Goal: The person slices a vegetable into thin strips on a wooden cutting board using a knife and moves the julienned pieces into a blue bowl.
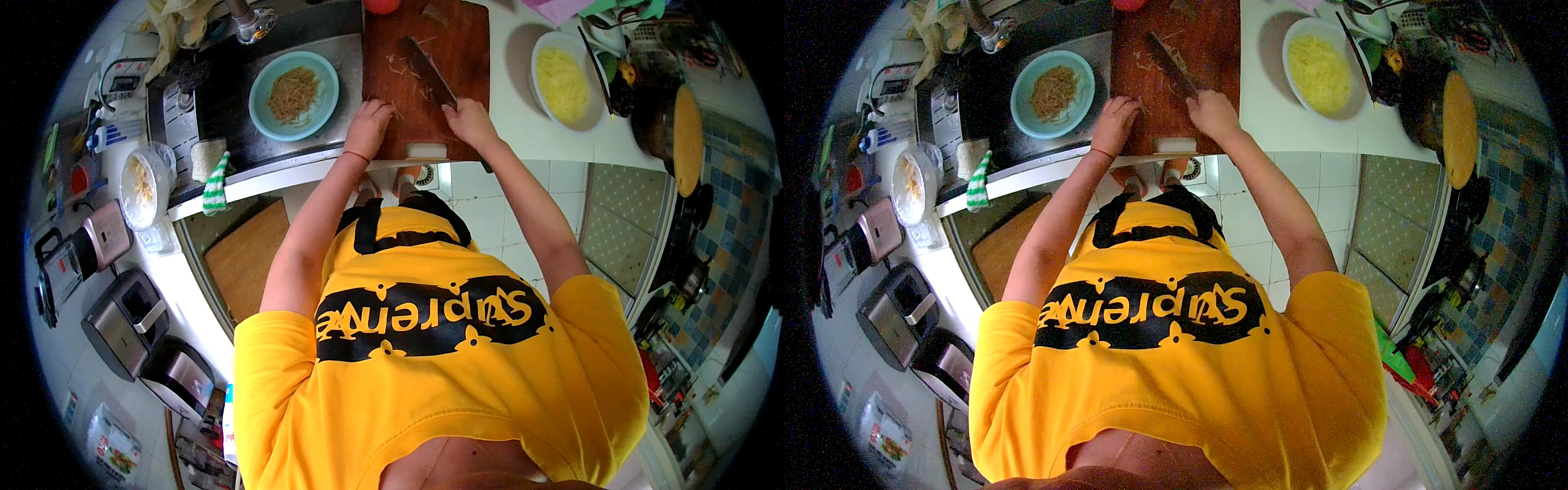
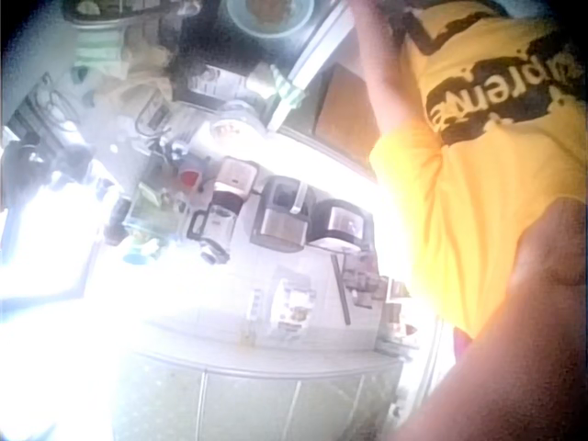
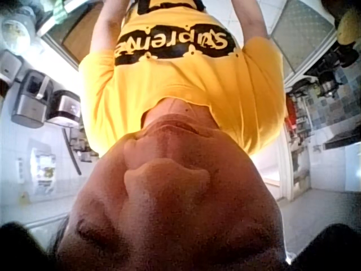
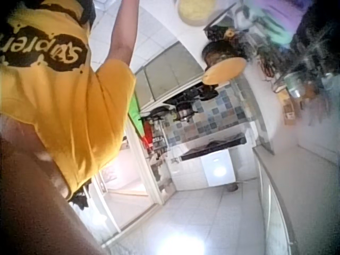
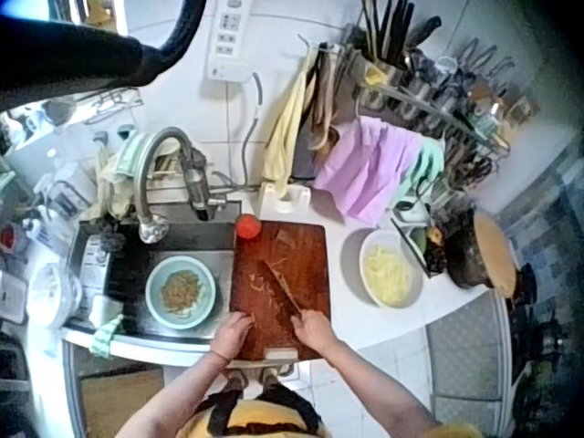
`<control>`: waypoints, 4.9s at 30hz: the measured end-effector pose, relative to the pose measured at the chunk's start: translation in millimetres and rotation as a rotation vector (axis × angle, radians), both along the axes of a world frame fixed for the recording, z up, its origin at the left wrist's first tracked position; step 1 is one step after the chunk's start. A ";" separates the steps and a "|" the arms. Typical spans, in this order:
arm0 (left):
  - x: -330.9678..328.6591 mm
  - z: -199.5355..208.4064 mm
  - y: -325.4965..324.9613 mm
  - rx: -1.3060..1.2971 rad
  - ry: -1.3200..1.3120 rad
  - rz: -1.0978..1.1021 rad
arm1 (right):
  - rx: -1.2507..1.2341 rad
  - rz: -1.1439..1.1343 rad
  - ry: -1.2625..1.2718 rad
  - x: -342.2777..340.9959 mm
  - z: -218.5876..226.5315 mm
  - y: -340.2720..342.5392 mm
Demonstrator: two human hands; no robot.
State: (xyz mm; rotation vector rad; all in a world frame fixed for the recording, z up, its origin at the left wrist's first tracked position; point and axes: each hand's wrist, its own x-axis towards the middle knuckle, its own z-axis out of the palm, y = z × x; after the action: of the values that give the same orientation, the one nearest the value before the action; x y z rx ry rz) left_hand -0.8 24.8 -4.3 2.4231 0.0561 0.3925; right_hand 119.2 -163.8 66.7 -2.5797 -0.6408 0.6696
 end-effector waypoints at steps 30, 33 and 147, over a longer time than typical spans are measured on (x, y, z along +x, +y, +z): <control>6.7 39.9 10.6 -0.152 -0.200 0.341 | -0.199 0.169 -0.182 3.5 32.5 -21.3; 24.2 50.7 5.5 -0.159 -0.214 0.327 | -0.123 0.135 -0.154 -1.0 43.7 -19.3; 150.7 43.9 8.0 0.158 0.744 0.014 | 0.395 -0.546 0.377 -44.8 29.3 -80.1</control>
State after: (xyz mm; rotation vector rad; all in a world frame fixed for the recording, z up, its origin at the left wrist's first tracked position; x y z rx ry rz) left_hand 149.9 32.8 39.6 2.5923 0.3765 -0.5328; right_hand 74.4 -243.9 96.0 -2.0432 0.0581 0.7223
